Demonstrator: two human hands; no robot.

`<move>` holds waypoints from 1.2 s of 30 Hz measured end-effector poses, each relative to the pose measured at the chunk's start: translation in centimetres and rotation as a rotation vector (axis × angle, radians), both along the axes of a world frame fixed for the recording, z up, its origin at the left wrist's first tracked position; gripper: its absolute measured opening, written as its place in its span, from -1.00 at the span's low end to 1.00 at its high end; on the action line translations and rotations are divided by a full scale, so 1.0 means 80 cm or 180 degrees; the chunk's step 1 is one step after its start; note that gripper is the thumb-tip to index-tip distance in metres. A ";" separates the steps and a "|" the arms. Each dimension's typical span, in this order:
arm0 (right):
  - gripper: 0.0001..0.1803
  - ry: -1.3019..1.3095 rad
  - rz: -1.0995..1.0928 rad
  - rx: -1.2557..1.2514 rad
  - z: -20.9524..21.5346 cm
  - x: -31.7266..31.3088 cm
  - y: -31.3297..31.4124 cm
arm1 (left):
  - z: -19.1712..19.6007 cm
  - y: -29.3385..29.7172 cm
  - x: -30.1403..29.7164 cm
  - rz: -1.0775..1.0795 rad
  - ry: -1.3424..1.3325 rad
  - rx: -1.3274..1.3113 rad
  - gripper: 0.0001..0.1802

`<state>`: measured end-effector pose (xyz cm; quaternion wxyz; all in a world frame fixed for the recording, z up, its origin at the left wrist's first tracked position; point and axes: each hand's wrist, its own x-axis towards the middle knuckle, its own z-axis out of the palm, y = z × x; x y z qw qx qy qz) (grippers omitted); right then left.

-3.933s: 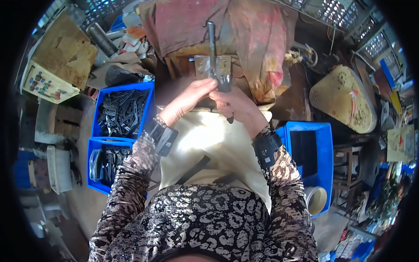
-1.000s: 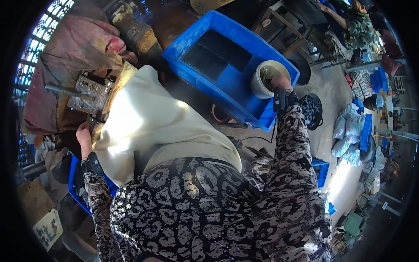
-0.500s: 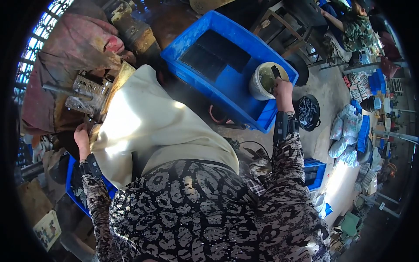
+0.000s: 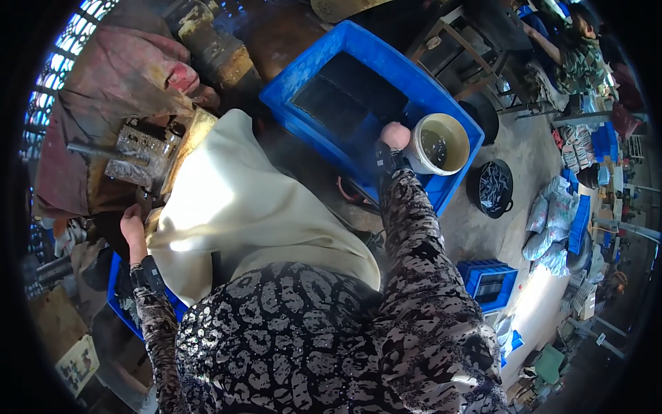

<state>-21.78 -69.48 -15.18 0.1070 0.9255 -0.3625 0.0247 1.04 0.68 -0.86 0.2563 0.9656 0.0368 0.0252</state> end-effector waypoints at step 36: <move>-0.72 0.1364 -0.0555 0.0925 -0.022 0.051 -0.078 | 0.033 -0.029 -0.025 0.0099 0.0307 -0.0172 -0.76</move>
